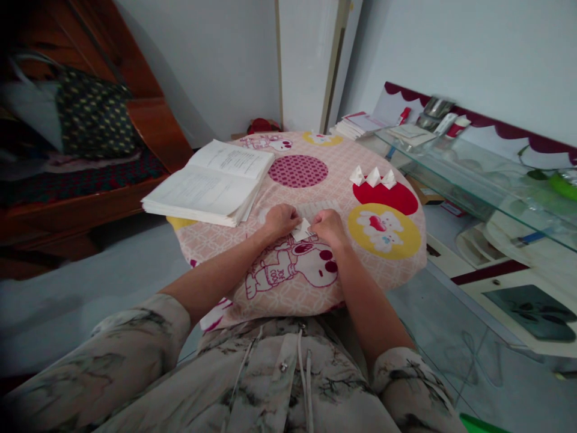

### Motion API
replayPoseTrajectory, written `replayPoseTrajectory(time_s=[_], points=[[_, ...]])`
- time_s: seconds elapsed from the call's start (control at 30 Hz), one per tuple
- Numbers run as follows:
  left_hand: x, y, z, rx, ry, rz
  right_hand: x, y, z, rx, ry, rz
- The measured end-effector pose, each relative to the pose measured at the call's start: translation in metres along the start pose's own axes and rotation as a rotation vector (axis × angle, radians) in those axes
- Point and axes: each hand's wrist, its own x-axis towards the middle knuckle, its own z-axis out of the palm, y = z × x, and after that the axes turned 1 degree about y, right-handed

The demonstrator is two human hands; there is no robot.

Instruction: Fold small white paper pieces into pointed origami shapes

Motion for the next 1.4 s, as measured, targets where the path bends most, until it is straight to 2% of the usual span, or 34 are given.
replayPoseTrajectory(time_s=[0.13,0.5,0.73,0.8,0.9,1.0,1.13,1.3,1.4], points=[[0.000,0.000,0.001,0.005,0.008,0.001,-0.001,0.000,-0.003,0.018,-0.052,0.015],[0.001,-0.001,0.001,0.030,-0.007,0.009,-0.002,0.004,-0.004,-0.081,-0.027,-0.023],[0.000,0.000,-0.002,0.005,-0.013,0.011,-0.002,0.008,-0.015,-0.003,-0.081,0.099],[-0.001,0.000,-0.002,-0.002,-0.005,0.013,0.002,0.003,-0.014,-0.006,-0.056,0.051],[-0.002,-0.002,0.000,-0.019,0.007,0.007,0.009,-0.007,-0.006,-0.168,-0.025,-0.128],[-0.004,-0.003,0.001,-0.038,0.013,0.003,0.017,-0.014,0.001,-0.262,-0.023,-0.164],[-0.006,-0.002,0.000,-0.047,0.019,-0.013,0.025,-0.013,0.002,-0.145,-0.128,-0.075],[-0.007,-0.001,0.000,-0.070,0.019,-0.029,0.025,-0.012,0.001,0.060,-0.146,0.037],[-0.007,-0.003,0.001,-0.104,0.030,-0.024,0.024,-0.014,0.002,0.127,-0.176,0.053]])
